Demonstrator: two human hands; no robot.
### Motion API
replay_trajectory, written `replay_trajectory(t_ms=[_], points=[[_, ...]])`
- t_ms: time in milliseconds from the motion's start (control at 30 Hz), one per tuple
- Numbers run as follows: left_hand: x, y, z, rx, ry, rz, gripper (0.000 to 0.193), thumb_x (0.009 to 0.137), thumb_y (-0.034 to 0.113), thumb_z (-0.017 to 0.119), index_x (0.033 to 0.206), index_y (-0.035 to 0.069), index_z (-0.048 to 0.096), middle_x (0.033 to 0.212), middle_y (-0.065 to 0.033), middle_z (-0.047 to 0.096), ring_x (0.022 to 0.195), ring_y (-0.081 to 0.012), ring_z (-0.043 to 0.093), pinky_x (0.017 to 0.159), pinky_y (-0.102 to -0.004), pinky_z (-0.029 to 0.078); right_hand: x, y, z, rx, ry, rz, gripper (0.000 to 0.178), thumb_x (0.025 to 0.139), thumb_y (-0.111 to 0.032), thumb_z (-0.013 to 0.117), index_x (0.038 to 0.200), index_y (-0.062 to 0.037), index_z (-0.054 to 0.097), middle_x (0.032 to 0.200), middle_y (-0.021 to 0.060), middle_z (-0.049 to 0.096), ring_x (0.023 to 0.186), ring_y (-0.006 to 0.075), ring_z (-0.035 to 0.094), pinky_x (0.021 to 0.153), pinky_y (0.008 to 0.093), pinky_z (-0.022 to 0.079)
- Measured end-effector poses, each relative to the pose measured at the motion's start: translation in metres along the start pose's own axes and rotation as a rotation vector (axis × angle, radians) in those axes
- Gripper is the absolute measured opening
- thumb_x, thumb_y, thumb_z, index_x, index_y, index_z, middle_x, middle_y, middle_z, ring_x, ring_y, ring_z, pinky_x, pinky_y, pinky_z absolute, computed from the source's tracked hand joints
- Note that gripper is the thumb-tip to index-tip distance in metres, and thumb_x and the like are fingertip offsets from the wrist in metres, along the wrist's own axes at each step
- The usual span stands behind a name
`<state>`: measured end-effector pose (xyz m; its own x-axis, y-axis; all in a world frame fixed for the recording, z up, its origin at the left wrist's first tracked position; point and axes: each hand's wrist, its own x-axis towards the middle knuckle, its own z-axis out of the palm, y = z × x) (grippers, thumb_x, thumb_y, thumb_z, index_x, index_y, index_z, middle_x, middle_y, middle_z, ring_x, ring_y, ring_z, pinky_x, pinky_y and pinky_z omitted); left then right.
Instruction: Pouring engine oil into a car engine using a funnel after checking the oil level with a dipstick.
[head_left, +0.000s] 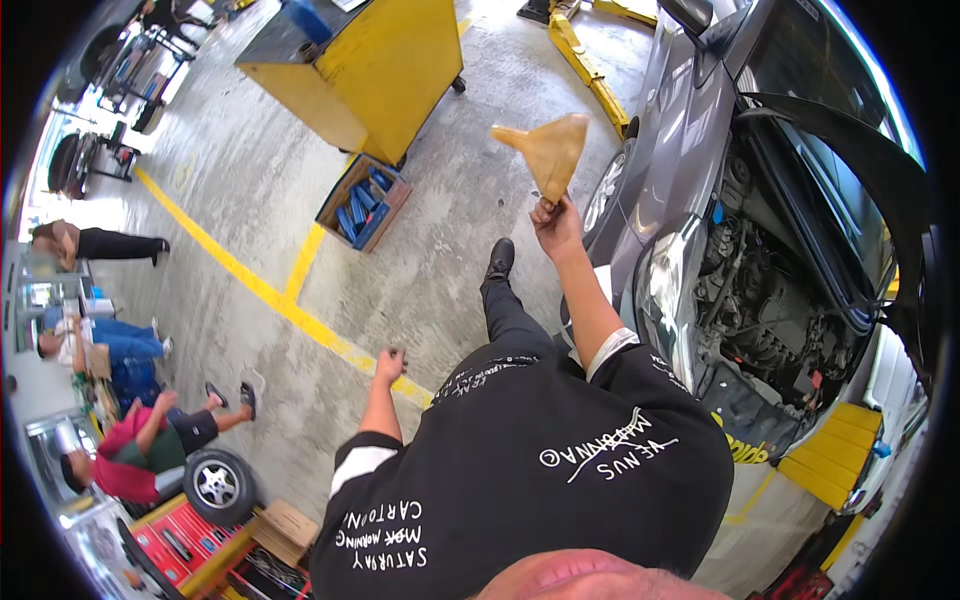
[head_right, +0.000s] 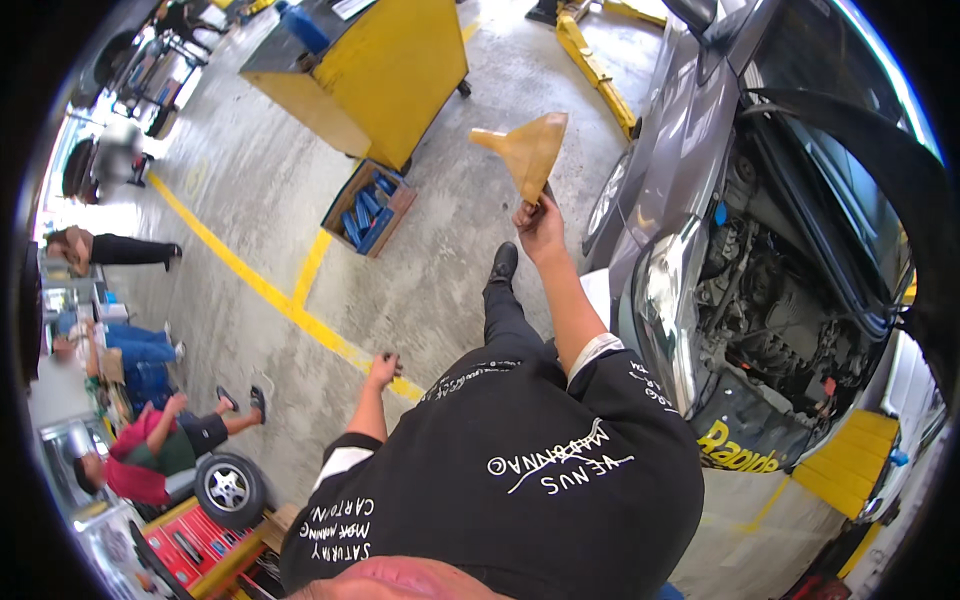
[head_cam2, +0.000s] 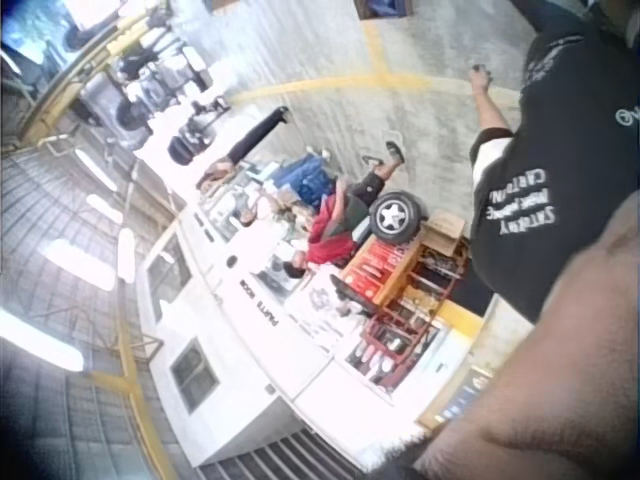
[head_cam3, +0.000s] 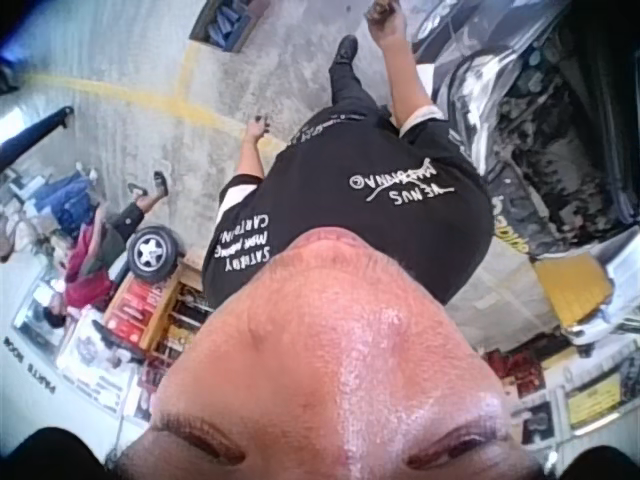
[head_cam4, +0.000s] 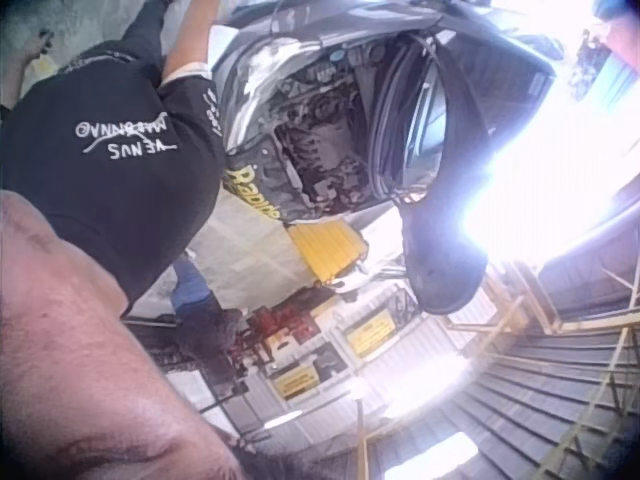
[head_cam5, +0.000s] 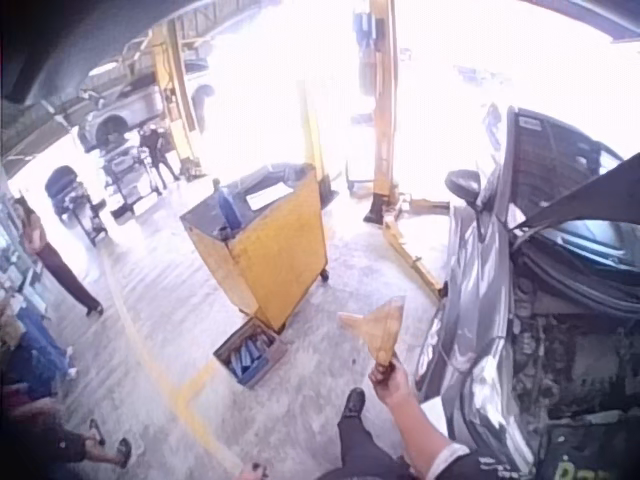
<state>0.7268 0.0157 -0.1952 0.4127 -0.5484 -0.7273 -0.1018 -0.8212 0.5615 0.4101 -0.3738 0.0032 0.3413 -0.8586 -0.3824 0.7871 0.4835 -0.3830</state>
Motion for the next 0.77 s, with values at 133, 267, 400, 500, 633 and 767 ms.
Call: replay_trajectory(t_ms=[133,267,400,500,633,767], points=[[-0.002,0.0,0.0,-0.074,0.035,-0.163,0.041,0.092,0.03,0.057,0.115,-0.004,0.056,0.084,-0.0178,0.069,0.066,-0.0254,0.068,0.055,-0.037,0.053,0.06,-0.003,0.012,-0.071,-0.021,0.039,0.018,0.094,-0.019,0.043,0.081,-0.0087,0.051,0.061,0.0012,0.042,0.05,0.0134,0.038,0.05,0.0277,0.032],[0.034,-0.047,0.0,0.069,0.196,-0.084,0.034,0.09,0.029,0.057,0.107,0.0,0.063,0.089,-0.0168,0.07,0.079,-0.0268,0.07,0.058,-0.0391,0.053,0.122,-0.009,0.0,0.082,0.04,0.163,0.017,0.097,-0.021,0.04,0.096,-0.0113,0.055,0.059,0.0011,0.044,0.046,0.0143,0.039,0.048,0.0278,0.032],[0.051,-0.009,-0.006,0.106,0.107,-0.178,0.031,0.09,0.028,0.057,0.103,0.0,0.065,0.087,-0.0151,0.07,0.081,-0.0262,0.069,0.058,-0.0394,0.052,0.197,-0.01,0.022,0.042,0.014,0.199,0.018,0.097,-0.018,0.04,0.105,-0.0152,0.056,0.06,0.0005,0.041,0.047,0.0133,0.038,0.049,0.0269,0.032],[0.056,0.106,-0.006,-0.212,0.1,-0.325,0.033,0.09,0.027,0.056,0.102,-0.003,0.063,0.083,-0.0149,0.069,0.067,-0.0234,0.066,0.054,-0.0364,0.051,0.267,-0.006,0.082,-0.087,0.034,0.197,0.022,0.097,-0.021,0.042,0.08,-0.0097,0.051,0.06,-0.0001,0.042,0.048,0.0127,0.036,0.049,0.0272,0.03],[0.126,0.171,-0.036,-0.155,0.276,-0.11,0.039,0.09,0.03,0.057,0.108,-0.005,0.059,0.077,-0.0154,0.068,0.062,-0.0214,0.065,0.057,-0.0353,0.05,0.375,0.004,0.135,-0.125,-0.113,0.256,0.013,0.095,-0.02,0.044,0.093,-0.0114,0.053,0.058,0.0,0.041,0.046,0.0136,0.039,0.048,0.0271,0.032],[0.186,0.237,-0.066,-0.278,0.146,-0.072,0.05,0.089,0.038,0.059,0.12,-0.001,0.058,0.098,-0.0189,0.07,0.088,-0.0314,0.069,0.08,-0.0406,0.052,0.434,0.023,0.156,-0.355,-0.319,0.362,0.02,0.096,-0.024,0.043,0.093,-0.0068,0.052,0.057,-0.0002,0.042,0.045,0.0135,0.038,0.049,0.0284,0.032]])
